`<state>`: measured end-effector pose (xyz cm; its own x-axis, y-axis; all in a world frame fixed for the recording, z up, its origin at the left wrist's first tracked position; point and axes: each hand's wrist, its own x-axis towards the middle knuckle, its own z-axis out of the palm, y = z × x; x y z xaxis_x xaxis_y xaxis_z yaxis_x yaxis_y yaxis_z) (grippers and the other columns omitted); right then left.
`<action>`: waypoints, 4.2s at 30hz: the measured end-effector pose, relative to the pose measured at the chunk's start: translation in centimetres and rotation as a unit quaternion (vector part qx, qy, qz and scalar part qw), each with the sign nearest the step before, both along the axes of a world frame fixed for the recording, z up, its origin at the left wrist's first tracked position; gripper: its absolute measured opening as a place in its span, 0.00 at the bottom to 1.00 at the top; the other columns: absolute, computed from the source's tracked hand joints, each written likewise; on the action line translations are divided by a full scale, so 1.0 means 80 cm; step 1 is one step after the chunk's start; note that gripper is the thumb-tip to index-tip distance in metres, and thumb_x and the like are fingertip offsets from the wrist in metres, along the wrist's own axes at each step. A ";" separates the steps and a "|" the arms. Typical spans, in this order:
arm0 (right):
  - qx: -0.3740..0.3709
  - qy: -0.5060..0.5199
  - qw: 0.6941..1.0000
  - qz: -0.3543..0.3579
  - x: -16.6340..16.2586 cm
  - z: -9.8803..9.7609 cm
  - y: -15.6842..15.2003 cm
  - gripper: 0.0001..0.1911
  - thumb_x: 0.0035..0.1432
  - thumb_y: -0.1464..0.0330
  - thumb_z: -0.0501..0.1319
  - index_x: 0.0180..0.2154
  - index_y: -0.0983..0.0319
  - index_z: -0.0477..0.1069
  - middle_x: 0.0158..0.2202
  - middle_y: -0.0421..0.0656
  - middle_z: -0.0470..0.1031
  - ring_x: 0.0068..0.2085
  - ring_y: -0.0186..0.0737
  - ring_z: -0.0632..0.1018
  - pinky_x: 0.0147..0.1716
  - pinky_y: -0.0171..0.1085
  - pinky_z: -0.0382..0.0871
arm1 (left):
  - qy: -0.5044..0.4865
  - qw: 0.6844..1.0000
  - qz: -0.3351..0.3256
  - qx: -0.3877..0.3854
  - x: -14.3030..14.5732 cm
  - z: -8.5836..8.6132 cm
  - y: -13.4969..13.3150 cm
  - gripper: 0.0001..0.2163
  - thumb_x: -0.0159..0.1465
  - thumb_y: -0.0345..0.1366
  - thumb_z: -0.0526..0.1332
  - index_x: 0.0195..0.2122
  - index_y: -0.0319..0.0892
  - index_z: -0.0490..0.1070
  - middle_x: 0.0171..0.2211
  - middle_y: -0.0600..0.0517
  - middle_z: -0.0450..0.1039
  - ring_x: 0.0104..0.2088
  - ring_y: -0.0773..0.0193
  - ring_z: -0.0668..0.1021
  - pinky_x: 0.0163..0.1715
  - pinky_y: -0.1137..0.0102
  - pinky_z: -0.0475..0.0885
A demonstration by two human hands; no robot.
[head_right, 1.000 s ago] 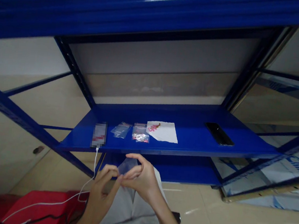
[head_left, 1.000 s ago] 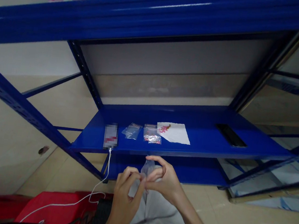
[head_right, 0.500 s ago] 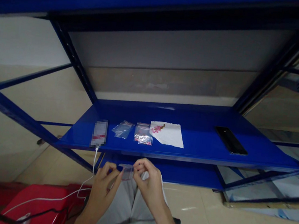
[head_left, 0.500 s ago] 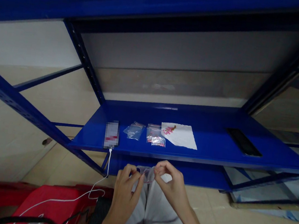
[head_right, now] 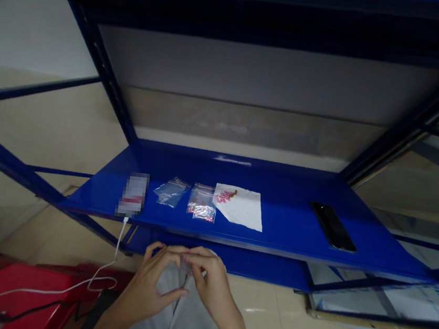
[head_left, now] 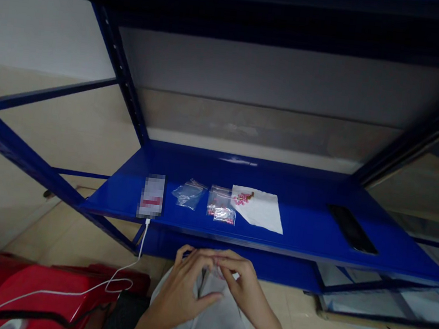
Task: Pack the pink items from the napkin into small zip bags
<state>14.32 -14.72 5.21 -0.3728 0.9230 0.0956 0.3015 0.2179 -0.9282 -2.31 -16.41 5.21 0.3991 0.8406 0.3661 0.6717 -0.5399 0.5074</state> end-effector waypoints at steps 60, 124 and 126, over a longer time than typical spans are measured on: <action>0.178 -0.182 0.967 0.019 -0.013 0.056 -0.001 0.03 0.51 0.66 0.62 0.28 0.57 0.76 0.42 0.38 0.70 0.24 0.26 0.69 0.26 0.30 0.62 | 0.009 0.984 0.130 0.126 -0.004 -0.010 -0.025 0.17 0.60 0.28 0.53 0.50 0.44 0.65 0.44 0.49 0.73 0.46 0.62 0.73 0.47 0.63 0.59; 0.093 -0.043 0.975 -0.198 0.048 -0.034 0.038 0.14 0.50 0.58 0.60 0.33 0.61 0.76 0.35 0.46 0.76 0.28 0.37 0.73 0.29 0.36 0.68 | -0.637 0.710 0.120 -0.274 -0.067 0.014 -0.010 0.13 0.51 0.41 0.63 0.34 0.38 0.76 0.38 0.44 0.77 0.45 0.52 0.74 0.52 0.57 0.63; 0.128 -0.085 0.962 -0.226 0.056 -0.038 0.046 0.13 0.50 0.60 0.60 0.33 0.61 0.76 0.35 0.46 0.75 0.25 0.35 0.71 0.28 0.36 0.68 | -0.608 0.742 0.124 -0.253 -0.067 0.011 -0.014 0.14 0.50 0.42 0.64 0.33 0.37 0.76 0.38 0.43 0.76 0.46 0.52 0.74 0.52 0.57 0.63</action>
